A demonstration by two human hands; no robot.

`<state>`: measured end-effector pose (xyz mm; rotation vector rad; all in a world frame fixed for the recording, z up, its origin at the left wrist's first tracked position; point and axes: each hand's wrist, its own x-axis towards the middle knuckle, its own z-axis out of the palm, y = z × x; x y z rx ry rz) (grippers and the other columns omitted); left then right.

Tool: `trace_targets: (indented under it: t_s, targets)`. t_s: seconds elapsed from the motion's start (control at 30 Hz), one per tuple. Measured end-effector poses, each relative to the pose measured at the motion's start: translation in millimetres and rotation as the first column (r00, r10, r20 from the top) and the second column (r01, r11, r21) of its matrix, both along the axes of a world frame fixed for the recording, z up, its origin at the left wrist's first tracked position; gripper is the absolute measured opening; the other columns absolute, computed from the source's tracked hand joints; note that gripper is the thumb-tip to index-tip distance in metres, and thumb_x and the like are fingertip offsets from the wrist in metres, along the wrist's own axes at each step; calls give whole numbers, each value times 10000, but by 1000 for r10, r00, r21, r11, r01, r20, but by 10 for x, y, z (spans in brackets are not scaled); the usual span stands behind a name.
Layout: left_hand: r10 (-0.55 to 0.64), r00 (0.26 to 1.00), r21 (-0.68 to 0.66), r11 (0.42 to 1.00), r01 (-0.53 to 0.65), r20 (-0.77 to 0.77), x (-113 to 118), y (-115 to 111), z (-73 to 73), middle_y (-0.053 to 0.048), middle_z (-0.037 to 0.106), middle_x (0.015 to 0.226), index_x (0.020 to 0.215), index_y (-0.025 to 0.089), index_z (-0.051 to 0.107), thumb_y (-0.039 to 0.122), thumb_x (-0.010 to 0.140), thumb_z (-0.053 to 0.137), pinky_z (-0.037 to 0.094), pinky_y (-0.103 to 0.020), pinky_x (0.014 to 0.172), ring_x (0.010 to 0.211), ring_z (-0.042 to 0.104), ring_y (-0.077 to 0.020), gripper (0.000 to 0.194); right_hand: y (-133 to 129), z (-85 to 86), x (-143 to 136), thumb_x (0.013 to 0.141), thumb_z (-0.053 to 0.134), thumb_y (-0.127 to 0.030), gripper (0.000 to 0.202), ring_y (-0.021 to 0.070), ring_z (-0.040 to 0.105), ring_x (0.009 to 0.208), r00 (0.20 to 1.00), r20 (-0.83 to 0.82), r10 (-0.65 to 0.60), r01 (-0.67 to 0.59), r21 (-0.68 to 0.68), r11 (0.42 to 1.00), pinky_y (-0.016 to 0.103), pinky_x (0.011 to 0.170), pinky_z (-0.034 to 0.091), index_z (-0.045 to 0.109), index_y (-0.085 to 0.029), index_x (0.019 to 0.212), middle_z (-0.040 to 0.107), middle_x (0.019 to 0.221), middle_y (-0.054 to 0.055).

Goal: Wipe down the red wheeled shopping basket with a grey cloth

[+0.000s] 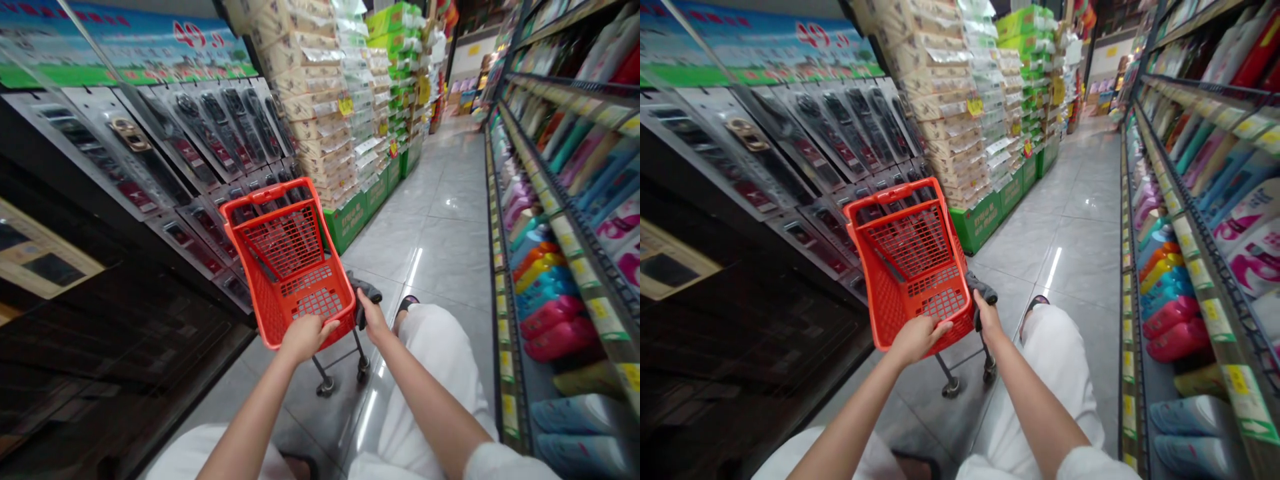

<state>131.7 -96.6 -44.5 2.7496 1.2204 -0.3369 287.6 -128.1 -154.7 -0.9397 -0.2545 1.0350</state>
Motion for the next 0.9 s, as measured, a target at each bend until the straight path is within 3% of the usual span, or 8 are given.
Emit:
trace_targets:
  t_s: [0.1, 0.2, 0.37, 0.43, 0.53, 0.63, 0.77, 0.9]
  targets:
    - [-6, 1000, 3, 1000, 6, 18, 92, 49, -34, -133, 726, 819, 821, 170, 703, 617, 959, 222, 393, -288, 626, 796, 684, -246, 671, -210, 126, 74, 759, 700, -464, 418, 250, 627, 1132, 970, 237, -63, 40, 101, 994, 400, 1018, 477, 693, -217, 1096, 705, 1177, 60]
    - [-27, 999, 0, 1000, 27, 33, 124, 83, -54, -132, 725, 812, 820, 169, 703, 577, 974, 236, 390, -286, 631, 789, 678, -239, 640, -266, 232, 184, 751, 709, -345, 328, 233, 624, 1065, 803, 582, -125, 36, 161, 986, 370, 978, 475, 691, -214, 1051, 689, 1124, 73]
    - [-42, 997, -24, 999, 44, 62, 76, 70, -65, -123, 722, 794, 826, 175, 712, 608, 967, 192, 387, -271, 620, 759, 672, -219, 691, 312, 496, 461, 758, 591, -189, 65, 194, 590, 824, 446, 894, -47, -65, 85, 994, 313, 792, 479, 653, -198, 742, 614, 842, 43]
    - [-46, 997, -29, 998, 48, 66, 46, 57, -59, -124, 721, 786, 828, 172, 715, 628, 960, 172, 382, -274, 607, 745, 673, -219, 722, 607, 609, 531, 737, 572, -153, 81, 188, 566, 787, 375, 927, -5, -52, 26, 998, 305, 763, 462, 627, -195, 695, 581, 799, 32]
    - [-55, 996, -27, 998, 57, 63, 6, 47, -50, -131, 721, 783, 825, 165, 723, 643, 953, 137, 389, -279, 604, 743, 676, -225, 767, 828, 697, 546, 727, 555, -139, 89, 181, 549, 776, 359, 933, 7, -25, 2, 1000, 290, 734, 443, 621, -193, 705, 560, 775, 19]
    - [-30, 999, -19, 999, 31, 44, -30, 25, -46, -139, 725, 797, 829, 168, 729, 644, 951, 118, 416, -284, 629, 772, 684, -239, 784, 701, 671, 491, 724, 549, -139, 96, 169, 541, 748, 340, 940, 0, -51, 18, 999, 268, 688, 427, 625, -197, 708, 541, 754, 7]
    - [9, 999, -7, 1000, -9, 33, -91, -79, -31, -148, 726, 803, 818, 170, 729, 640, 950, 95, 443, -306, 652, 794, 689, -263, 801, 273, 615, 406, 714, 549, -128, 112, 161, 540, 722, 258, 965, 45, -104, -19, 994, 263, 661, 419, 626, -202, 680, 536, 776, 13]
    - [-28, 998, -61, 998, 32, 56, -149, -250, 4, -136, 722, 779, 821, 178, 727, 628, 956, 126, 446, -308, 650, 783, 692, -262, 763, 54, 654, 378, 708, 589, -127, 101, 160, 533, 692, 172, 981, 88, -54, -80, 995, 261, 631, 398, 629, -214, 676, 539, 773, 18]
